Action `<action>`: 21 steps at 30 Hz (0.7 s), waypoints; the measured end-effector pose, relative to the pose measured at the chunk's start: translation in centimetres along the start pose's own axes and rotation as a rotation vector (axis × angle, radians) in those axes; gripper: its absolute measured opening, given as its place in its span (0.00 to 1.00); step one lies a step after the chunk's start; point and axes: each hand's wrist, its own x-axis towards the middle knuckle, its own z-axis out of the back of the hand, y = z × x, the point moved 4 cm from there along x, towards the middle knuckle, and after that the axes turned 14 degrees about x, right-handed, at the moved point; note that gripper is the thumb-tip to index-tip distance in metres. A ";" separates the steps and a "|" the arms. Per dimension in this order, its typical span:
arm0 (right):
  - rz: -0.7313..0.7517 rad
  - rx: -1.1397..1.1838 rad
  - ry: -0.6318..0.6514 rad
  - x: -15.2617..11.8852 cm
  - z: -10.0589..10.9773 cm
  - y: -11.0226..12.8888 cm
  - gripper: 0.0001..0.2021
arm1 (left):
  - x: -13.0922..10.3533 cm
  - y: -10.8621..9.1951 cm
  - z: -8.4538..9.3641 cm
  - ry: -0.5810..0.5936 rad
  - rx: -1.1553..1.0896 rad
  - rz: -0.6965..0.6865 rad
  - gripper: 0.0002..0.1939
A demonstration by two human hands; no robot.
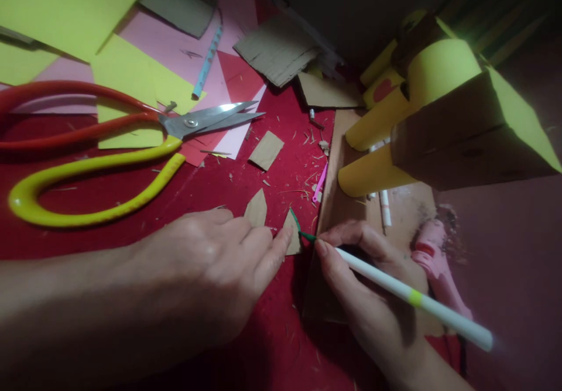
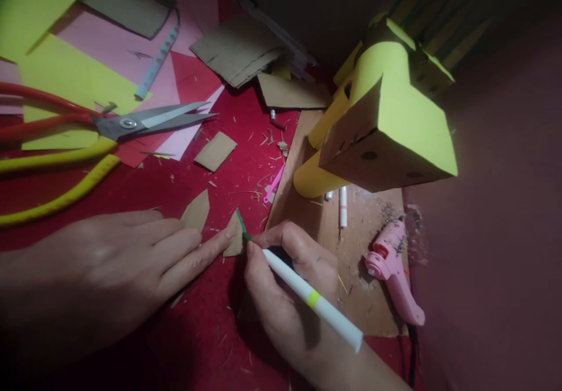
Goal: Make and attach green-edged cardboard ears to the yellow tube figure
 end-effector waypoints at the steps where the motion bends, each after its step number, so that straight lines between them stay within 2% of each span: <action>1: -0.006 0.001 0.015 -0.1 0.1 -0.1 0.10 | 0.0 0.0 0.0 -0.001 0.001 -0.001 0.22; 14: -0.016 -0.012 0.060 -0.3 0.4 -0.2 0.12 | 0.2 0.1 0.0 -0.012 -0.002 0.016 0.26; 21: -0.034 -0.013 0.007 -0.1 0.2 -0.1 0.11 | -0.1 -0.3 -0.1 0.022 0.000 0.020 0.21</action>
